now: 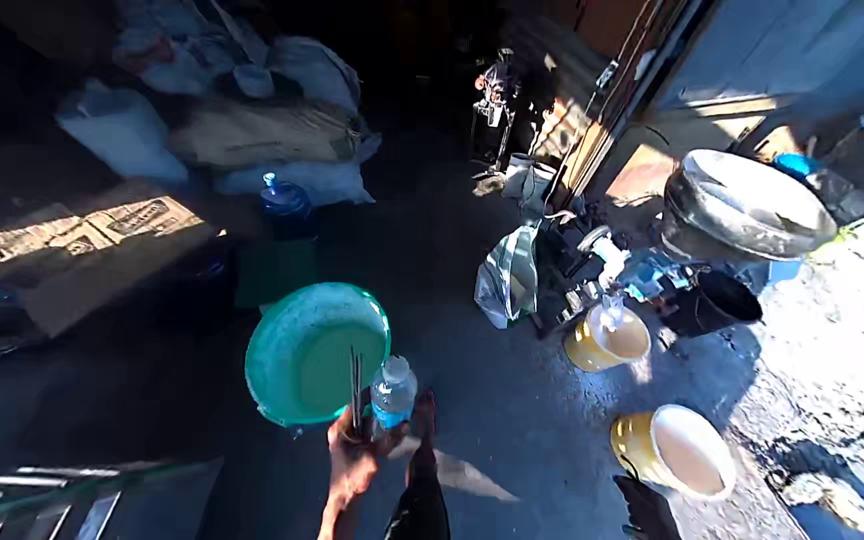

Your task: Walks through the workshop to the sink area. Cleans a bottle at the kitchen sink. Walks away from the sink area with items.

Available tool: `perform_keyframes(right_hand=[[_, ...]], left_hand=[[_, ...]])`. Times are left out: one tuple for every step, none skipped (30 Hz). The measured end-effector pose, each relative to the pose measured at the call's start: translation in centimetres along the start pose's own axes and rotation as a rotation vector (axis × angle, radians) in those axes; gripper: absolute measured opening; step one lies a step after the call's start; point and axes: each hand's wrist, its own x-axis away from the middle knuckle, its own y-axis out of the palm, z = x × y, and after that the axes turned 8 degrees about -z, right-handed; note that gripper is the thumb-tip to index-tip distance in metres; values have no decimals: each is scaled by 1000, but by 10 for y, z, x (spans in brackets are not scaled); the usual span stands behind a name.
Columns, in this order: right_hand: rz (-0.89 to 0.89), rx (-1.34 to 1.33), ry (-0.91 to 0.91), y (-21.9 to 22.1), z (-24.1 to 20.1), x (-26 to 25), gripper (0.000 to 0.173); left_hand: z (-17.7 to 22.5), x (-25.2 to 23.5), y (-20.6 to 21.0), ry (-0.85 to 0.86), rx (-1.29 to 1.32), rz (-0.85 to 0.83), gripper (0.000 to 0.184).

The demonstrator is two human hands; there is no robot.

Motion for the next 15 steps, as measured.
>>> perform_keyframes(right_hand=[[-23,-14,-52,6,-60,-37,40],[-48,-49,-98,16,-121,-65,39],[-78,-103,-153,30,-191,-91,38],[-100,-184,-217,43,-256,-114,35],[-121,-296,-274,57,-311,-129,31],[-169,-399,-311,72,-364,-137,29],[-226,-479,-343,86,-417,-145,28],[-285,-542,-365,98,-466,-154,28],[-343,-597,-375,109,-514,-165,27],[-411,-644,-378,117,-558,-178,26],[-482,-679,-384,124,-602,-195,25],[-542,-702,-399,130,-643,-215,25],[-584,-729,-415,135,-681,-237,25],[-618,-748,-438,140,-716,-263,23],[-646,-753,-473,144,-751,-291,22]], left_hand=[[-18,-38,5,-42,21,14,66],[-34,-77,10,-89,45,24,68],[-50,-123,17,-128,69,41,70],[-62,-169,26,-165,87,48,72],[-68,-207,36,-206,97,40,73],[-67,-245,44,-240,83,34,73],[-62,-288,51,-254,56,28,72],[-56,-332,57,-242,17,9,70],[-52,-378,63,-206,-11,-6,69],[-51,-425,69,-165,-34,-31,67],[-54,-474,77,-135,-39,-54,65],[-63,-524,84,-118,-33,-71,64],[-76,-573,91,-107,-29,-88,64],[-93,-622,98,-102,-25,-111,65],[-110,-670,106,-109,-33,-128,65]])
